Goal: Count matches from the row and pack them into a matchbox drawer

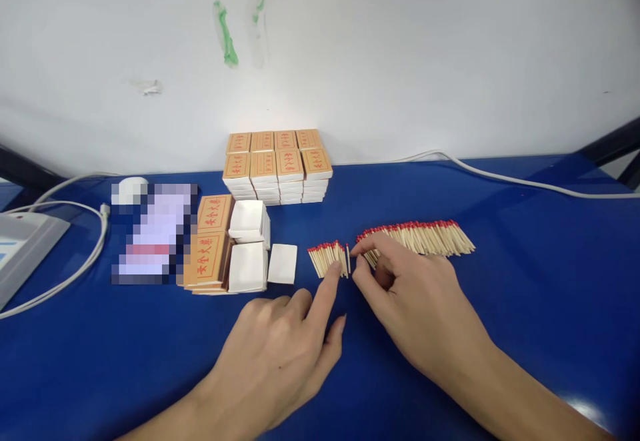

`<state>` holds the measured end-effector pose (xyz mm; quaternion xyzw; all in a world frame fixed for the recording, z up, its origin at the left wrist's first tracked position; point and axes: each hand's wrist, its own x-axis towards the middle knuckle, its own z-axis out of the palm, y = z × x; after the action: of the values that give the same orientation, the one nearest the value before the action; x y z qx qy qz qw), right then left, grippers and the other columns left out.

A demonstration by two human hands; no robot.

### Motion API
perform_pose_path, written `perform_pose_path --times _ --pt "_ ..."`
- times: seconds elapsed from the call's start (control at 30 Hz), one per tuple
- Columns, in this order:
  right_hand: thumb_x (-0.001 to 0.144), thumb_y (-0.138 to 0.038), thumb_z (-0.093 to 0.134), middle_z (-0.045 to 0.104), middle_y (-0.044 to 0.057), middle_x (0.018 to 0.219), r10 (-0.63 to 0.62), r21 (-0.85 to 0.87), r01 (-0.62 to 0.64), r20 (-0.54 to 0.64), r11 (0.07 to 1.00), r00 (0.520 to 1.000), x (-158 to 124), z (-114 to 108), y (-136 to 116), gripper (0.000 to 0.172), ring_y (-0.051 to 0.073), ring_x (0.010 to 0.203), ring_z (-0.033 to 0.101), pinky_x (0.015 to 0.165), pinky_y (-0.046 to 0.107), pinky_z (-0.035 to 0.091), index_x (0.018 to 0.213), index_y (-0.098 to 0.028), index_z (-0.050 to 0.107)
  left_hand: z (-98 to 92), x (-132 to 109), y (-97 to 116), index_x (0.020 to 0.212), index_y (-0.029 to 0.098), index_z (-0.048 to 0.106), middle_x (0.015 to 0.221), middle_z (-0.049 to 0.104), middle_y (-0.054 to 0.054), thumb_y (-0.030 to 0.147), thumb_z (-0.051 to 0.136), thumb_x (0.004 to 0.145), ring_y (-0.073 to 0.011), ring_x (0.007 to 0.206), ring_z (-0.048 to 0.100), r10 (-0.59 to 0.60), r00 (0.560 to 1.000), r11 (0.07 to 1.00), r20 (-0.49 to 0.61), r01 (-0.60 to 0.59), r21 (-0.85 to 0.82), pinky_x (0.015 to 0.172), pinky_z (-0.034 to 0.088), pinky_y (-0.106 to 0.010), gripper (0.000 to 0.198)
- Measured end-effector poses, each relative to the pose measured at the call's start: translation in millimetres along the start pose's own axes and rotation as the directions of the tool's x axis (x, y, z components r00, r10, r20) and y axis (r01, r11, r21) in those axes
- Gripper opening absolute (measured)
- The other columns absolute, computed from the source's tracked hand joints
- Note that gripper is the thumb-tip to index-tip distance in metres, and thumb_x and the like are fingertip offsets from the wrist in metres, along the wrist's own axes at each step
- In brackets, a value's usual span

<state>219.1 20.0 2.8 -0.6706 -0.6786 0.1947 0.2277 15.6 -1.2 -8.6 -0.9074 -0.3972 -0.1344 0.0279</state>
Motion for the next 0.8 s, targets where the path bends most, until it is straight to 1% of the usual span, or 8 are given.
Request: perform_pose_path --times 0.23,0.43,0.53,0.67,0.8 --pt "0.103 -0.035 0.056 0.052 -0.008 0.054 -0.003 0.012 0.003 0.014 1.0 1.0 -1.4 -0.1 0.0 0.015 0.016 0.047 0.047 0.056 0.033 0.033 0.097 -0.028 0.067 -1.4 1.5 -0.1 0.158 0.008 0.05 0.071 0.064 0.003 0.026 0.051 0.109 -0.0195 0.05 0.065 0.016 1.0 1.0 0.012 -0.016 -0.001 0.043 0.047 -0.035 0.053" --pt "0.105 -0.038 0.054 0.051 -0.009 0.053 -0.005 0.038 0.004 0.029 0.999 1.0 -0.9 -1.7 -0.9 0.018 0.015 0.048 0.047 0.056 0.032 0.034 0.098 -0.028 0.068 -0.7 -1.9 -1.6 0.157 0.006 0.049 0.072 0.065 0.003 0.024 0.051 0.109 -0.0193 0.051 0.065 0.022 1.0 0.999 -0.018 -0.023 -0.034 0.045 0.05 -0.036 0.051" --pt "0.105 -0.038 0.053 0.051 -0.009 0.054 -0.003 0.043 0.002 0.022 0.999 1.0 -0.7 -3.2 -0.7 0.019 0.015 0.048 0.047 0.057 0.032 0.034 0.1 -0.028 0.069 0.3 -4.4 -1.6 0.156 0.006 0.049 0.073 0.068 0.003 0.022 0.053 0.109 -0.0185 0.05 0.066 -0.026 0.997 0.998 -0.068 0.022 -0.057 0.046 0.05 -0.036 0.05" --pt "0.104 -0.035 0.052 0.051 -0.009 0.053 0.009 0.033 -0.01 0.022 0.999 1.0 -1.7 -4.9 0.1 0.019 0.014 0.047 0.047 0.056 0.032 0.034 0.1 -0.028 0.069 0.7 -5.9 0.0 0.151 0.007 0.054 0.071 0.07 0.003 0.022 0.055 0.108 -0.0169 0.044 0.062 -0.108 0.983 0.994 -0.148 0.106 -0.019 0.043 0.045 -0.036 0.046" --pt "0.104 -0.035 0.053 0.051 -0.01 0.052 0.003 0.024 -0.004 0.012 1.0 1.0 -1.9 -4.1 1.1 0.018 0.014 0.046 0.047 0.056 0.031 0.033 0.1 -0.028 0.07 1.2 -6.0 1.3 0.146 0.006 0.059 0.073 0.072 0.002 0.024 0.055 0.108 -0.0167 0.044 0.064 -0.131 0.977 0.99 -0.169 0.137 0.03 0.042 0.044 -0.035 0.042"
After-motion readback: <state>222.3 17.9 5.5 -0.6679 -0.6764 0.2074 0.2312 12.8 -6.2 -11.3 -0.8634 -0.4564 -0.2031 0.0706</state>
